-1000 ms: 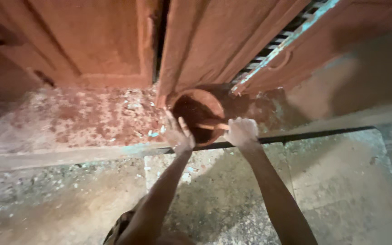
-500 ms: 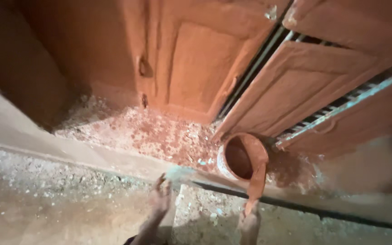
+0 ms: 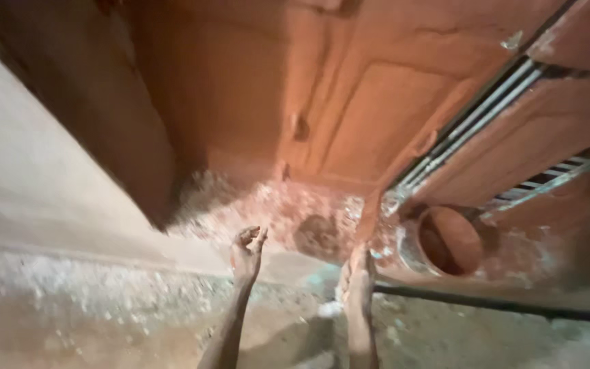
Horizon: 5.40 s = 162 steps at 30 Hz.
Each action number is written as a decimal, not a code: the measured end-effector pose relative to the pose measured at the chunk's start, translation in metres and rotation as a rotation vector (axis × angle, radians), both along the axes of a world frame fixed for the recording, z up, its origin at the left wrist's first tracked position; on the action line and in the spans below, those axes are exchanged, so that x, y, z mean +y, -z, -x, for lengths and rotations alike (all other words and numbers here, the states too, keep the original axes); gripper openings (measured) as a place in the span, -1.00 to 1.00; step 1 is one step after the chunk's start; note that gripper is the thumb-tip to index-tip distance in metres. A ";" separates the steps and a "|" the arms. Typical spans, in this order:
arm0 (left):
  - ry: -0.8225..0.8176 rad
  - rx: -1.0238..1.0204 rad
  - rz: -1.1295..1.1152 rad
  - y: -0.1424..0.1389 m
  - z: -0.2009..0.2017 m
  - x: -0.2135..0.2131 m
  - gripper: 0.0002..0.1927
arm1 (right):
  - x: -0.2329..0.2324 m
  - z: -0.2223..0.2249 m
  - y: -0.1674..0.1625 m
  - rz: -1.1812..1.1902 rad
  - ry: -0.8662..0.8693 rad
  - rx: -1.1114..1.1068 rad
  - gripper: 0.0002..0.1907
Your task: The person paints a reddish-brown door using a brush, repeatedly dipping it into a bucket and applying paint to the lower panels and edges. The person remains seated on the floor throughout the task.
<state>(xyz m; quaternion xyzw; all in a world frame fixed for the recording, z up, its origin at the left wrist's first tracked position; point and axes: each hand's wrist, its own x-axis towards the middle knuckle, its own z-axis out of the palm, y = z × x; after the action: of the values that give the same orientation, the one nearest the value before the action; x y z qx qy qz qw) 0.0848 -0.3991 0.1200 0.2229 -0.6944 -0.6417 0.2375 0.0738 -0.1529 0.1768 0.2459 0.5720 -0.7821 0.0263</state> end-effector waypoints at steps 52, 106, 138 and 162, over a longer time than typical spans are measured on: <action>0.356 0.146 0.451 0.027 0.068 -0.234 -0.20 | -0.367 0.113 0.080 0.037 -0.611 0.032 -0.38; 0.297 0.338 0.261 -0.034 0.123 0.055 -0.37 | 0.084 0.168 0.064 -0.470 0.055 0.083 -0.39; 0.397 0.328 0.360 -0.084 0.165 0.138 -0.34 | 0.069 0.164 0.098 -0.041 -0.055 -0.070 -0.76; 0.414 0.364 0.287 -0.105 0.163 0.122 -0.35 | 0.051 0.154 0.081 0.680 -0.301 -0.114 -0.62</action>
<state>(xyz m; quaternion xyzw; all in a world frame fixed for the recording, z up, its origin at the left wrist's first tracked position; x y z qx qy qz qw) -0.0782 -0.2770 0.2251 -0.0776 -0.7546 -0.6012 0.2513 -0.0806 -0.1016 0.0954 0.1795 0.3071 -0.8997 0.2528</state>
